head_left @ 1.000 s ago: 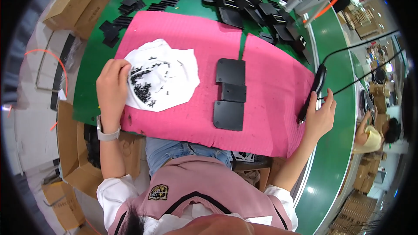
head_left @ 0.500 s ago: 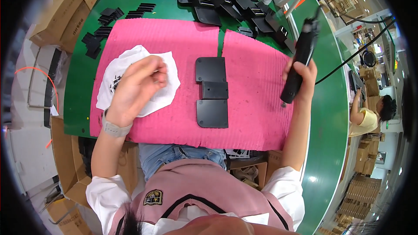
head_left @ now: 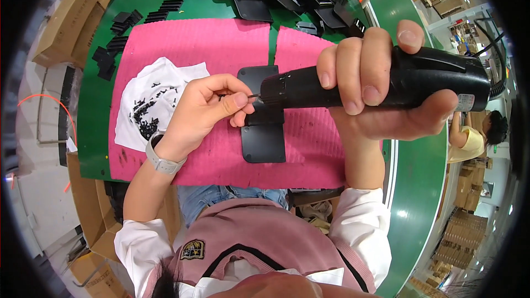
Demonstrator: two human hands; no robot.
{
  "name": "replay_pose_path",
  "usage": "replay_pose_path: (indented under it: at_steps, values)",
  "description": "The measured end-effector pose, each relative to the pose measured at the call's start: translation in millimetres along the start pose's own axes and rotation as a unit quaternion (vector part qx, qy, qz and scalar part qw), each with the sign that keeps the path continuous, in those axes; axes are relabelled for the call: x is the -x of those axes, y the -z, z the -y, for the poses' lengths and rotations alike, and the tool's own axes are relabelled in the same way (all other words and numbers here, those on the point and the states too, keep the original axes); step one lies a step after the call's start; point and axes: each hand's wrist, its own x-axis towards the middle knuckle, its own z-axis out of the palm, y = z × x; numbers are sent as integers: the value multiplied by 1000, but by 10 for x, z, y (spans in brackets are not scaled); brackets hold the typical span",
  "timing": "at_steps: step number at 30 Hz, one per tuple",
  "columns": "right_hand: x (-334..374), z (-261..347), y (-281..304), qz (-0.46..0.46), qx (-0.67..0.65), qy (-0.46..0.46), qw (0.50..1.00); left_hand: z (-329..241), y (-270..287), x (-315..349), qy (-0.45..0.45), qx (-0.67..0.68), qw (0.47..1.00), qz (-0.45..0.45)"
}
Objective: Using an electric screwdriver to fasten screws into black plastic parts on a production line.
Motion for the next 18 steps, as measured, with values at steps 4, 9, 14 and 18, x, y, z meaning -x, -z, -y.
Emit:
replay_pose_path:
  at_steps: [4,9,14,18]
  values:
    - [67,-29,59,4,-6,-11,1000,27,-11,-7,0,-42,999,-6]
    - [123,-42,-101,-95,13,-43,994,112,-29,16,-3,-46,999,-12]
    - [165,86,52,-80,-45,-94,991,28,-41,62,18,-66,998,9]
    - [257,141,-51,-109,93,-121,982,77,-29,1,43,-175,975,-134]
